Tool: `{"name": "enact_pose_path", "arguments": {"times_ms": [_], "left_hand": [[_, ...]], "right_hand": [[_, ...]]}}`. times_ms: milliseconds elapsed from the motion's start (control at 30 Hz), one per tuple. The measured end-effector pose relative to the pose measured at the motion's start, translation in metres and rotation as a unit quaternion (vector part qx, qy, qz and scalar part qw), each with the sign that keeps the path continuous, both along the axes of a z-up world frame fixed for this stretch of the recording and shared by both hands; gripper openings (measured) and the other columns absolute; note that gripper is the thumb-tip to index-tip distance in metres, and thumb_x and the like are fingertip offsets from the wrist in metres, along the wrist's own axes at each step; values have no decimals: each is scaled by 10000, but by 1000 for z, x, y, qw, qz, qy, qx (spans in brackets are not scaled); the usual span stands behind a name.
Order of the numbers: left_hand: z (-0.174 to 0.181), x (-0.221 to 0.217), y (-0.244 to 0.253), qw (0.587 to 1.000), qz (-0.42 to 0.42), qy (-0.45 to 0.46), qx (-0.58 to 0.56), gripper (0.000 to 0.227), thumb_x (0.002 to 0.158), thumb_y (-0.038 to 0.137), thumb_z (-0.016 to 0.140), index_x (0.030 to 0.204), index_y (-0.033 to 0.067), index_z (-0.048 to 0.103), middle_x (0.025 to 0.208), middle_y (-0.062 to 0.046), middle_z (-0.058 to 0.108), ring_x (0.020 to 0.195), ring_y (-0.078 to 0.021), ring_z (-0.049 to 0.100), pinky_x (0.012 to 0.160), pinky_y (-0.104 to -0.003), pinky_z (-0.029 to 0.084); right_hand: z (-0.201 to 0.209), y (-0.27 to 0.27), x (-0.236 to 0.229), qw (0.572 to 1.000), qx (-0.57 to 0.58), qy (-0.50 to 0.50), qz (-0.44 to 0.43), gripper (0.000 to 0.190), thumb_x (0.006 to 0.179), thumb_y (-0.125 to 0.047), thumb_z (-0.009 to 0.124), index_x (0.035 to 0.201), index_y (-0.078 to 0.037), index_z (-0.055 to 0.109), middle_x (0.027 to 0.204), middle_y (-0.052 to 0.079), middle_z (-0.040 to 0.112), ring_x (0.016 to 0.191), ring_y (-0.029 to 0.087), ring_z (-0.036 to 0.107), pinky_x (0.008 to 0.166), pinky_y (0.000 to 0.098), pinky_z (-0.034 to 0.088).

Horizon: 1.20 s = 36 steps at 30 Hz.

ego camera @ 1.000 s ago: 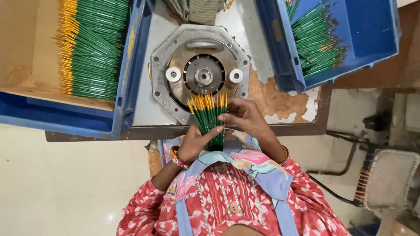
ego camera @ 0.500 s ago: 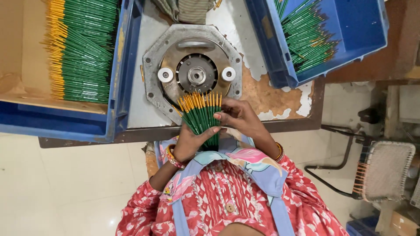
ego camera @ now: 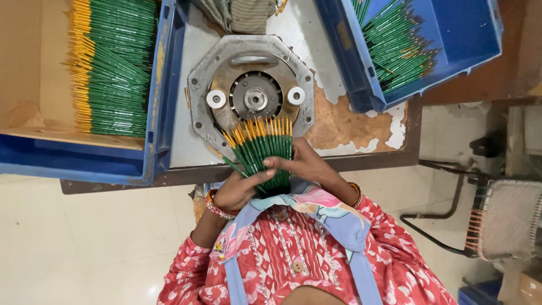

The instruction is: The person is sharpening green pencils with yellow tips using a manual sharpening machine. They pick up bundles of pencils from a blue crate, insert them into the machine's slots, and then place the sharpened pencils into a cardboard box.

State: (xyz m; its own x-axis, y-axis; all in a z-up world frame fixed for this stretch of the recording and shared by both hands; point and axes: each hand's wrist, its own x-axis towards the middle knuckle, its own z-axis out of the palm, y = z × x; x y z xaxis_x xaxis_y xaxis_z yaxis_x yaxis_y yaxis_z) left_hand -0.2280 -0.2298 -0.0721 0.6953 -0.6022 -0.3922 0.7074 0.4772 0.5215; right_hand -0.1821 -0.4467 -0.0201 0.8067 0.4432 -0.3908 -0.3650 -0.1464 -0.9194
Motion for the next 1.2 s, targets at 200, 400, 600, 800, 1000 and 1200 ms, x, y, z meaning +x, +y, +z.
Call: {"name": "enact_pose_path", "arguments": {"times_ms": [200,400,600,800,1000,1200], "left_hand": [[21,9,-7,999,-8,35,22,442,948,84,701,1371,47,579,1246,-36,672,1127,-148,638,957,-338,539],[29,12,-7,993,-29,-61,98,400,979,127,696,1354,27,602,1245,-33,681,1118,-131,631,957,-317,532],[25,13,-8,982,-62,-112,141,324,991,160,696,1288,36,663,1160,-15,714,1057,-104,644,933,-296,539],[0,10,-17,952,1,-244,183,292,949,109,749,1222,35,673,1110,-15,731,1027,-105,678,898,-294,570],[26,16,-19,966,10,-180,183,306,928,103,776,1216,44,687,1076,-12,761,962,-89,700,851,-288,586],[26,16,-19,959,-3,-209,192,276,926,104,782,1171,14,690,1016,-30,772,915,-94,705,814,-289,586]], "right_hand": [[-3,-8,0,997,58,47,-20,341,955,-244,745,1200,-12,697,1008,-15,746,895,32,649,768,237,547],[5,-6,1,991,50,100,-70,375,869,-177,802,1173,3,675,965,15,746,812,56,673,670,253,541],[6,-1,3,995,70,39,-65,289,867,-101,817,1101,28,707,955,26,760,838,60,689,754,250,576],[12,8,4,997,-39,21,-70,325,828,-93,838,1088,38,695,844,25,731,705,75,647,626,283,545],[19,-6,6,990,69,-19,-124,365,927,-132,759,1229,-3,600,1053,-6,709,966,44,665,849,239,562],[9,-8,11,994,8,-10,-110,378,929,-102,742,1270,17,630,1041,60,693,907,97,627,787,276,514]]}}
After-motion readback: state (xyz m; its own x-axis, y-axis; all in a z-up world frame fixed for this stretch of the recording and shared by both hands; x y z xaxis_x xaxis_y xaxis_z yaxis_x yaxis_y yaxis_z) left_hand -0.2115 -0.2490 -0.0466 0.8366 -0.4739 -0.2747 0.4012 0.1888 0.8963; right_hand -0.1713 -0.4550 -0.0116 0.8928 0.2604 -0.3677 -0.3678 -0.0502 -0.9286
